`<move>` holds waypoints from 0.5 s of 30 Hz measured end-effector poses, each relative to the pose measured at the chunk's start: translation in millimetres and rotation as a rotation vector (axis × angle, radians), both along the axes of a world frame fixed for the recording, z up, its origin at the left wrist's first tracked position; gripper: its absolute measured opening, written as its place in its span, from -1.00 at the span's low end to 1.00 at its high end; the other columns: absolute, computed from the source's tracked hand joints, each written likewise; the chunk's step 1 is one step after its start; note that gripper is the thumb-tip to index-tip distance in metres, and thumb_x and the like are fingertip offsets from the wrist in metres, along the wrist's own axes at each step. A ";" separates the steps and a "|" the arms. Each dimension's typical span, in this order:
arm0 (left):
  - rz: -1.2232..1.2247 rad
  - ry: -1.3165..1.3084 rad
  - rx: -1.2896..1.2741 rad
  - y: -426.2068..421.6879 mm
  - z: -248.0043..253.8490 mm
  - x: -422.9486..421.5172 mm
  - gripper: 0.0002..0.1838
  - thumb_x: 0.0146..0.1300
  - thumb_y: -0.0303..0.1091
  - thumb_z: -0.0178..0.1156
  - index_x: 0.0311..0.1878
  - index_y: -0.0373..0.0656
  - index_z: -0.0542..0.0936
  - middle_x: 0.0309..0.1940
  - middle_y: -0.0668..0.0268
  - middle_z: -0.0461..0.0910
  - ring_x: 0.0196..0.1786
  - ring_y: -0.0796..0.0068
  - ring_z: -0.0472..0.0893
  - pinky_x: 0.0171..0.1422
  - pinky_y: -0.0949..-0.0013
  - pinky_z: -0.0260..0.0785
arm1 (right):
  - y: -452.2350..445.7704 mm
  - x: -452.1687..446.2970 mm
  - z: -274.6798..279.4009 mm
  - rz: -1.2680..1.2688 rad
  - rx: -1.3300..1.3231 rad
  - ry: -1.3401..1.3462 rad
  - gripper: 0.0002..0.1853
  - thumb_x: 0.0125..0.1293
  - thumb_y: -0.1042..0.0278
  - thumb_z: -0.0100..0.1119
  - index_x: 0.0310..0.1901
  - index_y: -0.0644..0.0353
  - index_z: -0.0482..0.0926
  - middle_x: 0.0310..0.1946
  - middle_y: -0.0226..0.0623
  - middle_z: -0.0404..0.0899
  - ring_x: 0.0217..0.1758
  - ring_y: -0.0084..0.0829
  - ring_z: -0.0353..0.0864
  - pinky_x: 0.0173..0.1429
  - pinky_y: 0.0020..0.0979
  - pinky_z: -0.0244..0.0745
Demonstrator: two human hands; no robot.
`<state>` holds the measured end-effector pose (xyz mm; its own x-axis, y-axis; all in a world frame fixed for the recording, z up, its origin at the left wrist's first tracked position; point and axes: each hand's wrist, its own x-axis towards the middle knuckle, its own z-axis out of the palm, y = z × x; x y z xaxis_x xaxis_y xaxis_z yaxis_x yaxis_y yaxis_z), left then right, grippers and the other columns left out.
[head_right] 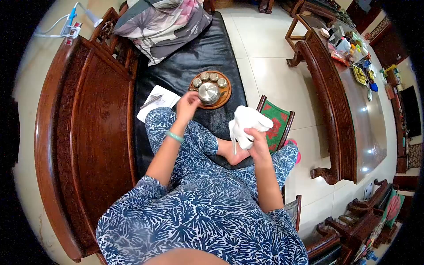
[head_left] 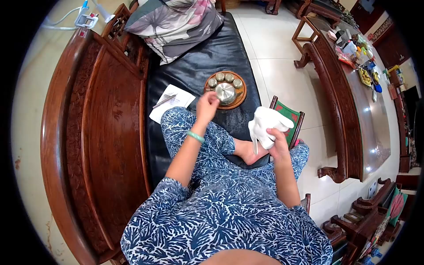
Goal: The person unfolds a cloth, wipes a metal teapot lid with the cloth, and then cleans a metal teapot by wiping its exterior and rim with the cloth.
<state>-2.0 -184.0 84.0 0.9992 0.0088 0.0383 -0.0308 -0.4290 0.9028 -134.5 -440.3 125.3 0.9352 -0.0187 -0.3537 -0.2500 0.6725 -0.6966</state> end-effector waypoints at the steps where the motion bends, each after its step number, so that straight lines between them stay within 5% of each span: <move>1: 0.046 -0.053 0.077 6.1 3.2 10.7 -0.59 0.06 -0.46 0.33 0.03 -0.21 0.55 -0.20 0.24 0.60 -0.15 0.36 0.60 -0.05 0.37 0.49 | -2.3 -5.2 8.6 -0.011 0.016 -0.020 -0.41 0.09 0.54 0.13 0.23 0.37 0.32 0.09 -0.11 0.51 0.13 -0.19 0.54 0.25 -0.19 0.46; 4: -0.040 -0.312 0.391 10.4 -5.2 37.3 -0.47 -0.06 -0.40 0.41 0.06 -0.20 0.51 -0.07 0.14 0.52 0.03 0.21 0.53 0.16 0.26 0.40 | -10.3 -13.9 10.2 -0.015 0.049 -0.030 -0.42 0.06 0.55 0.13 0.20 0.36 0.36 0.06 -0.14 0.53 0.10 -0.23 0.56 0.21 -0.23 0.48; 7: -0.106 -0.139 0.458 5.0 -5.0 51.9 -0.36 -0.10 -0.33 0.46 0.12 -0.16 0.47 0.04 0.09 0.44 0.13 0.13 0.47 0.26 0.19 0.32 | -10.3 -21.7 11.5 -0.028 0.037 -0.024 -0.40 0.04 0.54 0.11 0.21 0.37 0.35 0.08 -0.11 0.52 0.11 -0.21 0.55 0.23 -0.23 0.47; 12: -0.172 -0.350 0.480 -7.2 -6.2 61.7 -0.70 -0.04 -0.32 0.43 -0.21 -0.19 0.66 -0.21 0.19 0.57 -0.04 0.13 0.55 0.08 0.16 0.39 | -13.5 -36.1 3.7 -0.055 0.017 0.054 -0.41 0.07 0.57 0.09 0.23 0.39 0.33 0.09 -0.09 0.51 0.13 -0.18 0.54 0.22 -0.21 0.47; 15: -0.215 -0.241 0.449 -11.8 -27.2 72.2 -0.75 0.00 -0.34 0.39 -0.23 -0.17 0.66 -0.27 0.15 0.57 -0.18 0.11 0.59 -0.05 0.19 0.44 | -15.2 -38.7 -4.1 -0.038 0.015 0.048 -0.41 0.08 0.57 0.10 0.22 0.39 0.33 0.09 -0.10 0.51 0.13 -0.19 0.55 0.21 -0.20 0.47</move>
<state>70.2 -195.8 56.9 0.9394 -0.2641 0.2188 -0.3429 -0.7317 0.5891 -173.2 -455.6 121.2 0.9157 -0.0481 -0.3989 -0.2572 0.6927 -0.6738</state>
